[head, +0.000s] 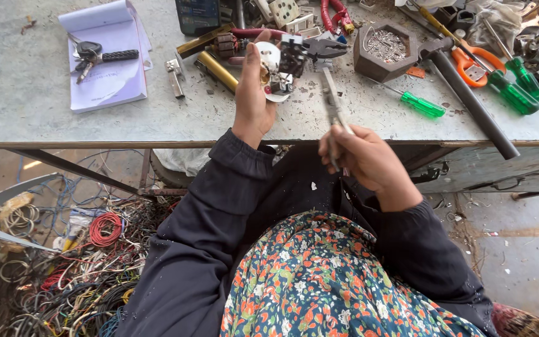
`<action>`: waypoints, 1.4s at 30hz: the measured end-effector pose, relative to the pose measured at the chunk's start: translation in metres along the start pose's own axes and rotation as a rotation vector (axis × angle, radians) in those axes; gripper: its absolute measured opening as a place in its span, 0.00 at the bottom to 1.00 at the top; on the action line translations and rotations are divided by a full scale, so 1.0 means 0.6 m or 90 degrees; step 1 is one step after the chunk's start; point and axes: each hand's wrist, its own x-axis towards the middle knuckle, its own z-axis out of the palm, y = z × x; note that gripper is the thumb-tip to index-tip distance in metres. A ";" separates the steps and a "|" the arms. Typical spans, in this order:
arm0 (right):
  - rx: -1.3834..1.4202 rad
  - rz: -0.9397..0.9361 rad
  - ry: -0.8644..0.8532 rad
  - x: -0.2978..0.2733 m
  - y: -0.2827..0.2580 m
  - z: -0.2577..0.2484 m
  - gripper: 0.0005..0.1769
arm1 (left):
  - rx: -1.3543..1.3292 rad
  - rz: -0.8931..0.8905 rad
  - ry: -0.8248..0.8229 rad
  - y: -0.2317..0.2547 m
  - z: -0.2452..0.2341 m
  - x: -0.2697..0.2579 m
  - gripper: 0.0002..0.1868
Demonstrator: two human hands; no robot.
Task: The person disassembles a small electrical component using pliers and a screwdriver, removes parts, and reassembles the unit on a cluttered workbench.
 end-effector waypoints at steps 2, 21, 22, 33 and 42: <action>-0.105 -0.003 0.068 -0.007 -0.008 -0.020 0.18 | -0.025 0.024 -0.012 -0.011 -0.009 0.006 0.25; -0.378 -0.180 0.095 -0.062 -0.047 -0.003 0.15 | 0.746 0.266 -0.184 0.027 0.117 -0.093 0.19; -0.363 -0.147 0.107 -0.067 -0.047 -0.001 0.16 | 0.743 0.320 -0.188 0.026 0.118 -0.093 0.17; -0.574 -0.260 0.205 -0.083 -0.019 0.019 0.17 | 0.718 0.355 -0.222 0.020 0.135 -0.111 0.08; -0.466 -0.311 0.160 -0.102 -0.016 0.015 0.19 | 0.509 0.085 -0.248 -0.009 0.139 -0.119 0.12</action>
